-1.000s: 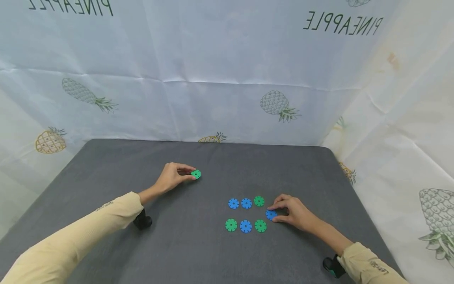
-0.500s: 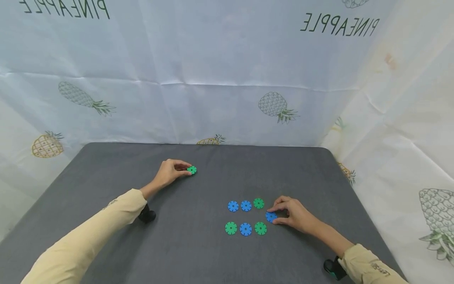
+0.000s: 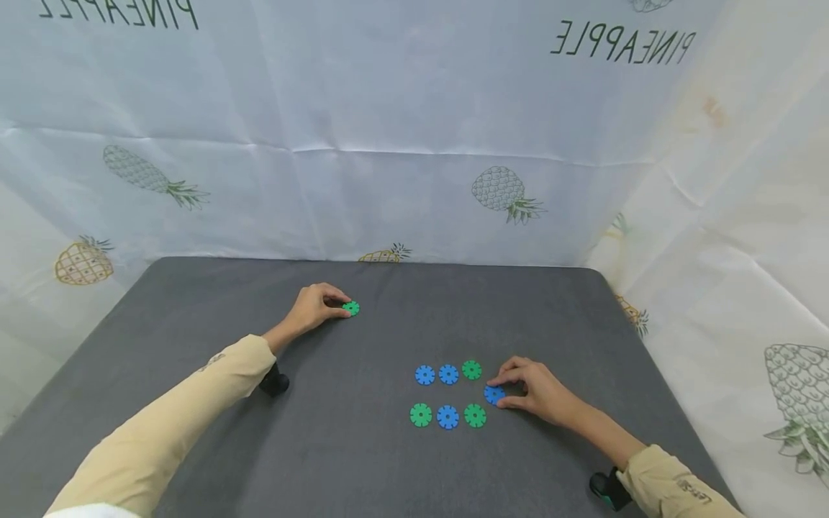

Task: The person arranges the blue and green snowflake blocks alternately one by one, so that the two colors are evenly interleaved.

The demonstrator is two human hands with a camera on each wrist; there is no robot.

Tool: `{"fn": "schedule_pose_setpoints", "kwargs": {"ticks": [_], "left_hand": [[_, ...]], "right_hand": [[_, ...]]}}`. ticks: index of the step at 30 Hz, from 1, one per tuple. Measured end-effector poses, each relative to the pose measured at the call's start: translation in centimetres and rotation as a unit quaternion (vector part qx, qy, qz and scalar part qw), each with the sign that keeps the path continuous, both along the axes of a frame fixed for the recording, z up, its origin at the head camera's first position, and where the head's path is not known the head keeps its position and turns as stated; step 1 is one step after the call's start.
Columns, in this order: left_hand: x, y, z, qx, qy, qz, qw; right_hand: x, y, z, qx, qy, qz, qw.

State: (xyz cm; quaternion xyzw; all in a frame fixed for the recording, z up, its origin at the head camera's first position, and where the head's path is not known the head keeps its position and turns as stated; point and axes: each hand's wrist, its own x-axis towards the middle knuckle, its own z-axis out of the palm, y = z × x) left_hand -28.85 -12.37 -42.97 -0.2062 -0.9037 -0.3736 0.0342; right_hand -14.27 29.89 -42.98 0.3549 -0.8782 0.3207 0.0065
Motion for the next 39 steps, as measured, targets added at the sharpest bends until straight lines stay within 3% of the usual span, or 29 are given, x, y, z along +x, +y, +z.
{"fn": "schedule_pose_setpoints", "kwargs": {"ticks": [11,18,30,39], "left_hand": [[-0.6,0.7,1.0,-0.054,-0.064,0.037,0.9958],[-0.6,1.1,1.7,-0.076,-0.074,0.034,0.9938],[-0.1,0.7,1.5,-0.065,-0.095,0.053,0.9919],[-0.1,0.7,1.4,-0.09,-0.106,0.077,0.9872]], "right_hand": [[-0.1,0.2,0.0,-0.005,0.005,0.005,1.0],[-0.1,0.2,0.1,-0.002,0.004,-0.001,1.0],[-0.1,0.2,-0.1,0.002,-0.013,-0.01,0.9999],[-0.2,0.1,-0.3,0.011,-0.017,-0.015,0.9997]]}}
